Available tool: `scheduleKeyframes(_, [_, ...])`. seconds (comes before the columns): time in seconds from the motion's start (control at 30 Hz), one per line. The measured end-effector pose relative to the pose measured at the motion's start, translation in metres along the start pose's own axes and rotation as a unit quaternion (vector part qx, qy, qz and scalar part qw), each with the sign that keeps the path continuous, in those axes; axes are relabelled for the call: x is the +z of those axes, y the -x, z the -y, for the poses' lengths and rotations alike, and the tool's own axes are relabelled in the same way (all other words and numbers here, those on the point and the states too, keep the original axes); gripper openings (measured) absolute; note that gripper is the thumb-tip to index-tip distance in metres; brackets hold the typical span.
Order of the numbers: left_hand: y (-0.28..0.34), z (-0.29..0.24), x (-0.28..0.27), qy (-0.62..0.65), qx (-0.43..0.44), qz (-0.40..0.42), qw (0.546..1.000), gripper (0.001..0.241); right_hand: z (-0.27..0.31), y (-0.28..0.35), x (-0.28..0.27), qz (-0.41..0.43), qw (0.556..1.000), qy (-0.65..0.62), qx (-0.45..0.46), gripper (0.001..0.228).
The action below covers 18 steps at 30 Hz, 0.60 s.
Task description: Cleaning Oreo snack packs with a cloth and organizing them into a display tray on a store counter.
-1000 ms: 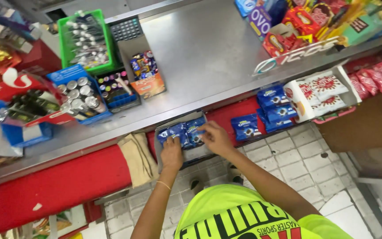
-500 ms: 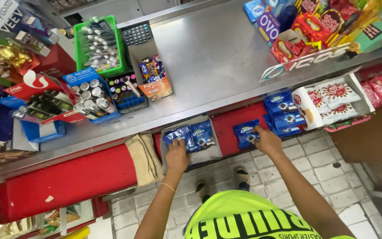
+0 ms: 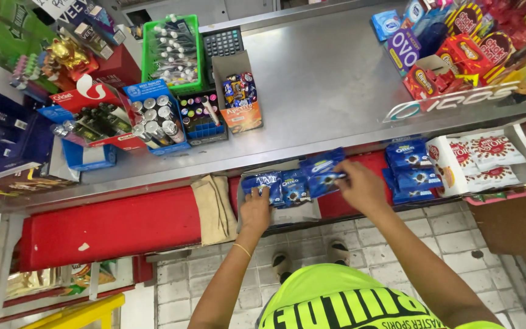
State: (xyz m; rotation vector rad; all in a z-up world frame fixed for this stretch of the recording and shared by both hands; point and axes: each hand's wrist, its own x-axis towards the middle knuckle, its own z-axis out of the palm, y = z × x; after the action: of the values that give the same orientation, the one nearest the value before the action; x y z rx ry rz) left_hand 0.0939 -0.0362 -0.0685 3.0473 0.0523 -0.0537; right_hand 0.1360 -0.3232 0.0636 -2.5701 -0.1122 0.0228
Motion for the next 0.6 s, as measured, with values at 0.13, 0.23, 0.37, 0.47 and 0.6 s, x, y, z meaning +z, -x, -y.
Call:
scheduleKeyframes(0.13, [-0.007, 0.009, 0.008, -0.056, 0.012, -0.006, 0.998, 0.056, 0.034, -0.018, 0.048, 0.116, 0.989, 0.078, -0.053, 0.026])
scheduleKeyframes(0.23, [-0.007, 0.014, 0.015, -0.014, 0.013, 0.005, 1.0, 0.058, 0.039, -0.029, 0.08, 0.158, 0.984, 0.069, -0.031, 0.031])
scheduleKeyframes(0.37, [-0.002, 0.012, -0.001, 0.023, 0.015, 0.007, 1.0, 0.053, 0.028, -0.034, 0.109, 0.178, 0.979, 0.096, -0.031, 0.038])
scheduleKeyframes(0.47, [-0.002, 0.014, -0.001, 0.032, 0.022, 0.007, 0.999, 0.053, 0.025, -0.037, 0.114, 0.19, 0.966, 0.167, -0.055, 0.042])
scheduleKeyframes(0.6, [-0.003, 0.014, -0.006, 0.024, 0.024, 0.003, 0.999, 0.052, 0.041, -0.032, 0.102, 0.164, 0.963, 0.197, -0.085, 0.051])
